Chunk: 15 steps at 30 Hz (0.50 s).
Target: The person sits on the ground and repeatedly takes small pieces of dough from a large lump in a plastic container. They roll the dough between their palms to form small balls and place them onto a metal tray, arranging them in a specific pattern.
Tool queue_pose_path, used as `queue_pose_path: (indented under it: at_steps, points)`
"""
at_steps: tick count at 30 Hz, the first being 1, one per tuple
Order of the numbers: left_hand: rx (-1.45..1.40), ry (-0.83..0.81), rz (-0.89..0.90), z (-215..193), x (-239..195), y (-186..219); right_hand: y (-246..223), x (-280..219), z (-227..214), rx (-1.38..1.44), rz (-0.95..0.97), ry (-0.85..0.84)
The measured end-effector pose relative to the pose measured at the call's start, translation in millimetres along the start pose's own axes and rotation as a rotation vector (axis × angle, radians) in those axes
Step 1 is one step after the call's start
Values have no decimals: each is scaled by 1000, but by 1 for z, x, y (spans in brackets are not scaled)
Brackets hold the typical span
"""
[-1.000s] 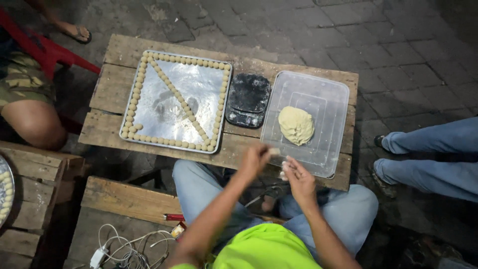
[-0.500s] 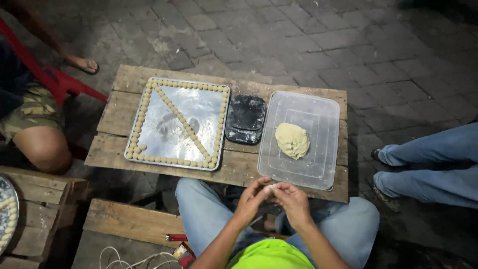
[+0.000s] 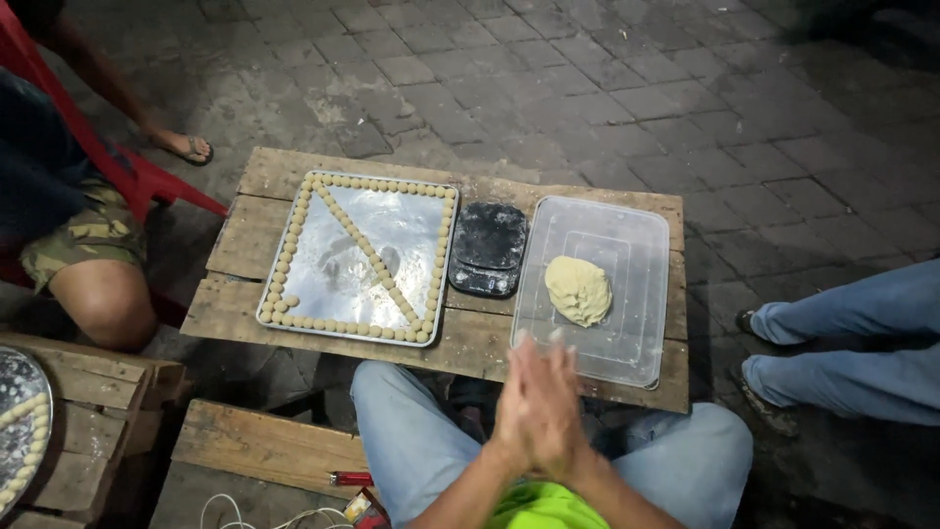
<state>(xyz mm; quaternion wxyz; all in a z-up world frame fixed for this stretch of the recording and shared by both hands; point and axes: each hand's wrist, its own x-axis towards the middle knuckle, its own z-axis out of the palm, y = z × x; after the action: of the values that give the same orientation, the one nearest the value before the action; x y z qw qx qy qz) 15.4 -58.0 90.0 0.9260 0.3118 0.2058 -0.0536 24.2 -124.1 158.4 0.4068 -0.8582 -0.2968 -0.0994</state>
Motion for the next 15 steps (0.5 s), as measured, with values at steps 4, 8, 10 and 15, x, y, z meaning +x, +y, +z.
queue_pose_path:
  at_steps: [4,8,10,15]
  points:
    - [-137,-212,18,-7,-9,-21,-8,15,3,361,-114,-61]
    - [-372,184,-160,5,-21,-12,5,25,-11,31,-202,34]
    - [-303,-183,-4,3,0,13,-14,-6,0,184,-217,-43]
    - [-907,-533,829,25,-5,-37,-11,10,-10,220,-215,-79]
